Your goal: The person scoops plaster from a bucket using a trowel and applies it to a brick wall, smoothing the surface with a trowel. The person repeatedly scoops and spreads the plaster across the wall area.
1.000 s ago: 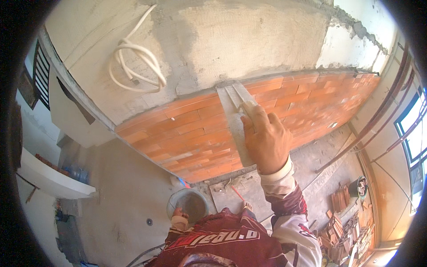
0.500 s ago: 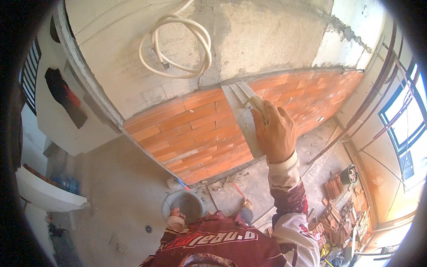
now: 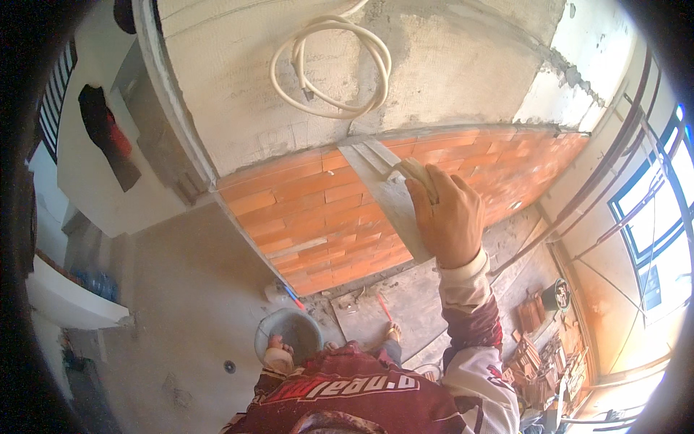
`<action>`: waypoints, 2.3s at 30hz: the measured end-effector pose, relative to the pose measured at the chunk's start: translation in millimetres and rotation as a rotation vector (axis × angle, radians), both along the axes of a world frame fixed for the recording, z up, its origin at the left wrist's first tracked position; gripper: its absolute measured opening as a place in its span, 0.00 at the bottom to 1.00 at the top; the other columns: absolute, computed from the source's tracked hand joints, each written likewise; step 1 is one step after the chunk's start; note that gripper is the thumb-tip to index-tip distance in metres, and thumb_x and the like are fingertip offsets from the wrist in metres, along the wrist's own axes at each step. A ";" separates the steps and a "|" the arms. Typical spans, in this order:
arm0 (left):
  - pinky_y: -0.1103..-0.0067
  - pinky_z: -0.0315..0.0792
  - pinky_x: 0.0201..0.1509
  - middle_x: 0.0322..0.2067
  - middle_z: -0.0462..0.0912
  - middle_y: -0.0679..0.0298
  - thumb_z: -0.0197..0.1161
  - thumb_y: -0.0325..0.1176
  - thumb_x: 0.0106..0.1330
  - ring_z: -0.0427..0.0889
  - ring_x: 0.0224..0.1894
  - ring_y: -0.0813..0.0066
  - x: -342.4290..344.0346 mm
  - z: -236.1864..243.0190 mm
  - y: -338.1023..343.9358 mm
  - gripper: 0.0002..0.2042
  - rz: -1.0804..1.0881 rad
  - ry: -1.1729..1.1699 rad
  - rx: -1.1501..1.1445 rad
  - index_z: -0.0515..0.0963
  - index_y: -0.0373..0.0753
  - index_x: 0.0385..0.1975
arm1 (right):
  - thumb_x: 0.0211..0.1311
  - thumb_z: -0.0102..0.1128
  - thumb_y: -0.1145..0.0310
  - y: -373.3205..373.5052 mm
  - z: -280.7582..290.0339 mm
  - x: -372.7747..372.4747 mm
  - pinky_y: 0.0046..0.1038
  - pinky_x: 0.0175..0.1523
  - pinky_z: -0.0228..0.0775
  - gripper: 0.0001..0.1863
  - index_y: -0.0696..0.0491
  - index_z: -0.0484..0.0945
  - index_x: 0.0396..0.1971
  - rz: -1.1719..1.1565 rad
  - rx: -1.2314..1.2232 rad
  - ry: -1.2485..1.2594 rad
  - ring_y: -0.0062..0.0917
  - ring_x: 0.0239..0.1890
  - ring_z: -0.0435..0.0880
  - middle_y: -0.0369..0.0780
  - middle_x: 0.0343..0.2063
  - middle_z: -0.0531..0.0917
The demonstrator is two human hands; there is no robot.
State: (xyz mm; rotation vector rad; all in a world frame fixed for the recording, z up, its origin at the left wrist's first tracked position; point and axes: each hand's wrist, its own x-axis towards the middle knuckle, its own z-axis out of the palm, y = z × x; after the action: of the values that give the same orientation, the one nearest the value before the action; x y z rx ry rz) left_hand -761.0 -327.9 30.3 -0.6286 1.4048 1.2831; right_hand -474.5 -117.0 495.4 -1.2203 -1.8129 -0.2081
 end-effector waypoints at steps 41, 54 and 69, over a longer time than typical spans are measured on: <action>0.78 0.65 0.19 0.13 0.60 0.69 0.56 0.38 0.51 0.61 0.14 0.76 -3.4 -13.1 -21.1 0.10 0.084 -0.039 0.112 0.62 0.46 0.28 | 0.48 0.51 0.62 82.1 137.1 -98.6 0.36 0.38 0.72 0.14 0.57 0.80 0.27 0.035 -0.181 -0.777 0.38 0.30 0.81 0.47 0.26 0.81; 0.78 0.67 0.20 0.13 0.62 0.67 0.55 0.38 0.51 0.64 0.15 0.75 -0.9 -6.6 -13.9 0.11 0.017 -0.041 0.042 0.62 0.46 0.29 | 0.54 0.51 0.62 84.2 106.5 -28.4 0.31 0.29 0.68 0.15 0.58 0.80 0.28 0.226 -0.086 -0.584 0.34 0.21 0.77 0.46 0.20 0.79; 0.76 0.63 0.16 0.10 0.60 0.66 0.52 0.38 0.53 0.61 0.11 0.73 12.9 -45.1 5.7 0.09 -0.148 0.008 -0.041 0.62 0.44 0.30 | 0.58 0.52 0.62 84.3 -29.4 26.8 0.19 0.27 0.64 0.17 0.62 0.77 0.37 0.467 -0.369 0.261 0.16 0.22 0.72 0.38 0.19 0.77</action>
State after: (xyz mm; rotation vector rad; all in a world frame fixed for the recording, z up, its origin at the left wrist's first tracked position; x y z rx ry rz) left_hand -748.1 -322.2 -14.8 -0.5371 1.4600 1.1438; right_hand -447.7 -32.7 466.1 -0.9711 -1.8918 0.5453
